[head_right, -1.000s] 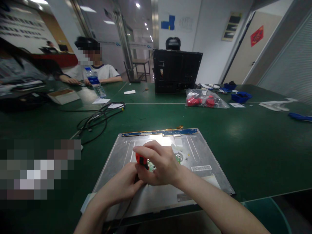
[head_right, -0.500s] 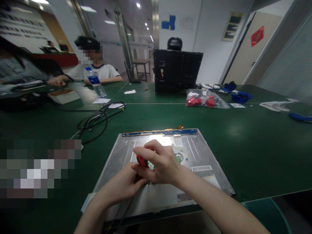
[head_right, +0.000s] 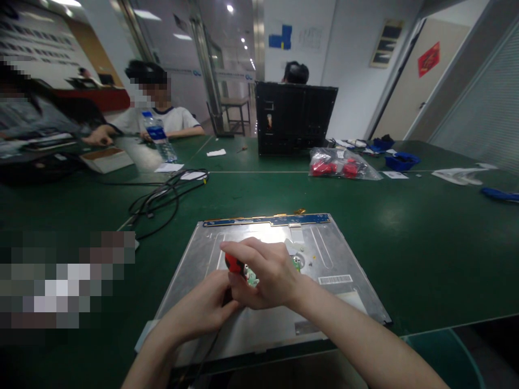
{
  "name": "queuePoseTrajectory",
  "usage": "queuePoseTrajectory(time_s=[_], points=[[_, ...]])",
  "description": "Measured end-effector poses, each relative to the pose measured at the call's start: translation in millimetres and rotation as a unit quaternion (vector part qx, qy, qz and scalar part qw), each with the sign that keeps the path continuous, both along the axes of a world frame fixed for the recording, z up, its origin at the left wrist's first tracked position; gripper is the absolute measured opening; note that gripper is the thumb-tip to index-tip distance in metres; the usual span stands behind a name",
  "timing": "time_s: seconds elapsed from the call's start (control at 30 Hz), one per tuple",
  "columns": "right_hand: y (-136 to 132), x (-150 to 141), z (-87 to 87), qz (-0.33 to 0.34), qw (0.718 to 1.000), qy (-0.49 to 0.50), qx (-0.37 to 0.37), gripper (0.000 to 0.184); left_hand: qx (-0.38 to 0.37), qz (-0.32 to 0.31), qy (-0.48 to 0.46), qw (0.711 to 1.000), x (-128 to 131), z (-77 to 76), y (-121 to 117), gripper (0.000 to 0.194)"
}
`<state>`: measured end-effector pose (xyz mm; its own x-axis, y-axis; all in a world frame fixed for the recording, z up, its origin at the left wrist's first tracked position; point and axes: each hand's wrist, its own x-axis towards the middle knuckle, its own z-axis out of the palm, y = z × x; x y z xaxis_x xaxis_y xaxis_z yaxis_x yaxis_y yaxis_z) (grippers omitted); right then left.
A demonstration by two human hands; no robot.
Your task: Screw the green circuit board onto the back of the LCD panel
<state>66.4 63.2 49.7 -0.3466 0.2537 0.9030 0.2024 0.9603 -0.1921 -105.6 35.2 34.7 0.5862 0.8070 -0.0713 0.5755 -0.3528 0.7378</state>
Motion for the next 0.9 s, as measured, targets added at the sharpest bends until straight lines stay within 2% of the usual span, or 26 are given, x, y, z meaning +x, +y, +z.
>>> queuePoseTrajectory(time_s=[0.13, 0.33, 0.5, 0.77, 0.9], points=[[-0.1, 1.1, -1.0, 0.004, 1.000, -0.009, -0.010, 0.050, 0.000, -0.006, -0.008, 1.000, -0.1, -1.3, 0.5, 0.010], [0.8, 2.7, -4.4, -0.040, 0.999, -0.016, 0.004, 0.042, 0.010, -0.001, 0.008, 1.000, -0.3, -1.8, 0.0, 0.008], [-0.6, 0.4, -1.0, -0.045, 0.999, -0.005, 0.010, 0.038, 0.006, 0.010, -0.003, 1.000, 0.2, -0.5, -0.5, 0.009], [0.4, 0.7, 0.1, 0.016, 1.000, 0.006, -0.005, 0.047, 0.003, -0.006, -0.009, 1.000, -0.5, -2.9, 1.1, 0.007], [1.9, 0.4, -0.4, 0.018, 1.000, -0.008, -0.004, 0.041, 0.011, -0.006, -0.007, 1.000, -0.8, -4.1, 1.0, 0.008]])
